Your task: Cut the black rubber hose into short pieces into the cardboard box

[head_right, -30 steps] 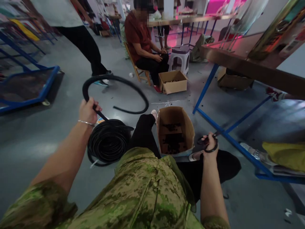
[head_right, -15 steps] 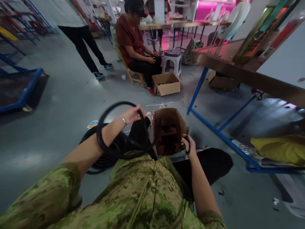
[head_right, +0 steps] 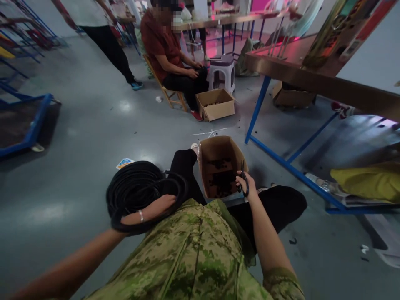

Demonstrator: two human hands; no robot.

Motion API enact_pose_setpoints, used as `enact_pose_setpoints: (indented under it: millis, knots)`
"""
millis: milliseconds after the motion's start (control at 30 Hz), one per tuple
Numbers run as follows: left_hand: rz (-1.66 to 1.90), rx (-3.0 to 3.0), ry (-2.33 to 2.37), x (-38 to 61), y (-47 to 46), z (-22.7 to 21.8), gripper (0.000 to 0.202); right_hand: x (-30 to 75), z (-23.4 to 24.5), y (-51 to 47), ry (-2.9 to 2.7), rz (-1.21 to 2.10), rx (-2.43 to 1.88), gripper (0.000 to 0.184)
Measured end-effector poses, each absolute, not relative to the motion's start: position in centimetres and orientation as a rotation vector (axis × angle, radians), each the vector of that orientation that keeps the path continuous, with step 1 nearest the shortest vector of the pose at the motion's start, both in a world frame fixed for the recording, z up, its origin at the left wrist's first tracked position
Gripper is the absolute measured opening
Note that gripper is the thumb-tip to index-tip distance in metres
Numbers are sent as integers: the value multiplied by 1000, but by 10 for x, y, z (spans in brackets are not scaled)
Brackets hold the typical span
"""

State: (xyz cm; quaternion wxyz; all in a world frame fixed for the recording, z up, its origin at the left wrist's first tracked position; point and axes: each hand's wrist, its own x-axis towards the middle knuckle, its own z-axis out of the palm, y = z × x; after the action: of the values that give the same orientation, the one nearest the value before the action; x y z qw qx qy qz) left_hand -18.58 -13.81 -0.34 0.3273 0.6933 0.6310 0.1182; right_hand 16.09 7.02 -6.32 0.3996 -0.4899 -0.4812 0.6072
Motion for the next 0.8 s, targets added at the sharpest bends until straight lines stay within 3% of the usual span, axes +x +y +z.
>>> enact_pose_setpoints:
  millis: [167, 333, 467, 667, 800]
  knots:
    - [513, 1371, 1543, -165, -160, 37, 43, 139, -42, 59, -1348, 1620, -1108, 45]
    - [669, 1328, 1384, -121, -117, 95, 41, 80, -17, 25, -1299, 2051, -806, 48]
    - [531, 1225, 979, -77, -86, 115, 39, 35, 6, 15, -983, 2260, -602, 51]
    - [528, 940, 1036, -69, -88, 104, 47, 64, 54, 59, -672, 1850, -547, 19]
    - [532, 1335, 1276, -122, -101, 108, 47, 126, 77, 93, -491, 1466, -448, 22]
